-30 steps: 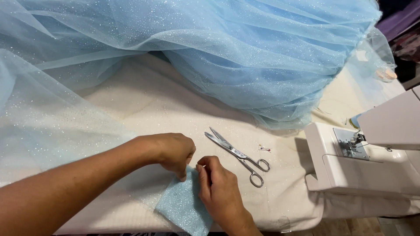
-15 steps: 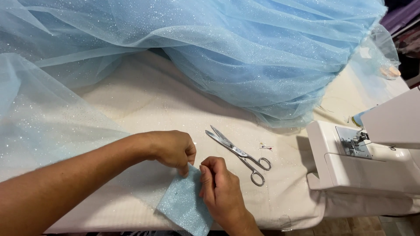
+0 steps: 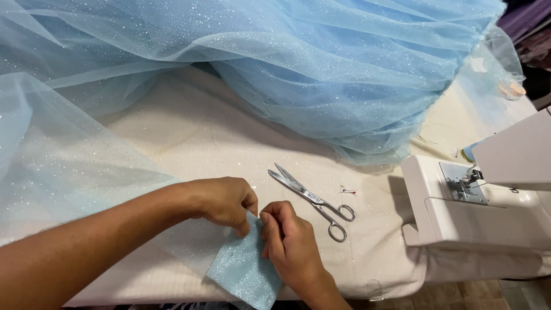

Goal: Folding, pinning, and cutting small square pieces from a strip of blue glittery tulle fabric.

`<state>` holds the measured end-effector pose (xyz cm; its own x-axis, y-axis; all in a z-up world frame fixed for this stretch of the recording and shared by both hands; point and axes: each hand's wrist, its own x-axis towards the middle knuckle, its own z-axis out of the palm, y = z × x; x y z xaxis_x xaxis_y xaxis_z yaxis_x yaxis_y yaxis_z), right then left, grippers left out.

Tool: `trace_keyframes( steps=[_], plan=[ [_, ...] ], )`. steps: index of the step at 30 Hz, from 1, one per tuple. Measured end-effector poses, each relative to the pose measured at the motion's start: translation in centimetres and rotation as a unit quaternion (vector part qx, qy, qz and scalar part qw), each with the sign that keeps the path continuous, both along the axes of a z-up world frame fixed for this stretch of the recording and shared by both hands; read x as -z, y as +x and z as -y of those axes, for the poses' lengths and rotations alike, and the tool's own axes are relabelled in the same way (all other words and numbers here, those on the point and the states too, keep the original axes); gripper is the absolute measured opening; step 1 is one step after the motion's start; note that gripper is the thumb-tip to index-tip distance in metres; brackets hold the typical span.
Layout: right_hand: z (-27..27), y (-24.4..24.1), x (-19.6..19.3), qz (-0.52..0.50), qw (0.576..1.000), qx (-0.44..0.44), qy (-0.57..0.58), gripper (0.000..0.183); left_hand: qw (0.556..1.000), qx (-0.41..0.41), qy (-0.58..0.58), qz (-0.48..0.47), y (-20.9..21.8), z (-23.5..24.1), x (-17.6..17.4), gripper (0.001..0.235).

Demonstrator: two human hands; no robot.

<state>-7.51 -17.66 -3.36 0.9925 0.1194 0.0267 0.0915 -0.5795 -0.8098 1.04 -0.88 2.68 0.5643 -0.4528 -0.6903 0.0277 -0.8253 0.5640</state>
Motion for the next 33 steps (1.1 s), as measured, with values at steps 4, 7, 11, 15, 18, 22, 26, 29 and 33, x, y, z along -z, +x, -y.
trace_keyframes(
  steps=[4, 7, 11, 15, 18, 22, 26, 29, 33],
  plan=[
    [-0.1, 0.1, 0.0, -0.003, 1.000, 0.004, -0.007, 0.016, 1.000, -0.004, 0.000, 0.004, -0.3, 0.0, 0.2, 0.009],
    [-0.1, 0.2, 0.2, 0.006, 1.000, 0.003, -0.016, 0.016, 1.000, 0.000, -0.007, 0.015, -0.3, 0.0, 0.6, 0.009],
    [-0.2, 0.4, 0.0, 0.001, 0.999, -0.004, -0.033, 0.015, 1.000, -0.001, 0.000, 0.021, -0.4, 0.0, 0.7, 0.009],
    [-0.1, 0.5, 0.3, 0.007, 0.998, -0.005, -0.061, 0.016, 0.999, 0.013, 0.018, 0.037, -0.5, 0.0, 0.5, 0.009],
    [0.0, 0.3, 0.3, 0.038, 0.997, -0.033, -0.061, 0.013, 0.998, 0.018, 0.032, 0.044, -0.7, 0.0, 0.1, 0.008],
    [0.3, 0.5, 1.1, 0.114, 0.989, -0.052, -0.076, 0.010, 0.998, 0.024, 0.037, 0.048, -0.6, 0.0, 0.0, 0.012],
    [0.2, 0.1, 0.3, 0.081, 0.994, -0.041, -0.058, 0.012, 0.995, 0.048, 0.055, 0.064, 0.0, -0.1, -0.3, 0.023],
    [0.5, -0.4, 0.0, 0.086, 0.993, -0.059, -0.051, 0.019, 0.992, 0.060, 0.076, 0.077, 1.2, -1.2, 0.1, 0.032],
    [0.7, -1.3, -0.1, 0.217, 0.957, -0.169, -0.097, 0.020, 0.983, 0.044, 0.121, 0.127, 2.3, -3.6, 0.4, 0.031]
  ],
)
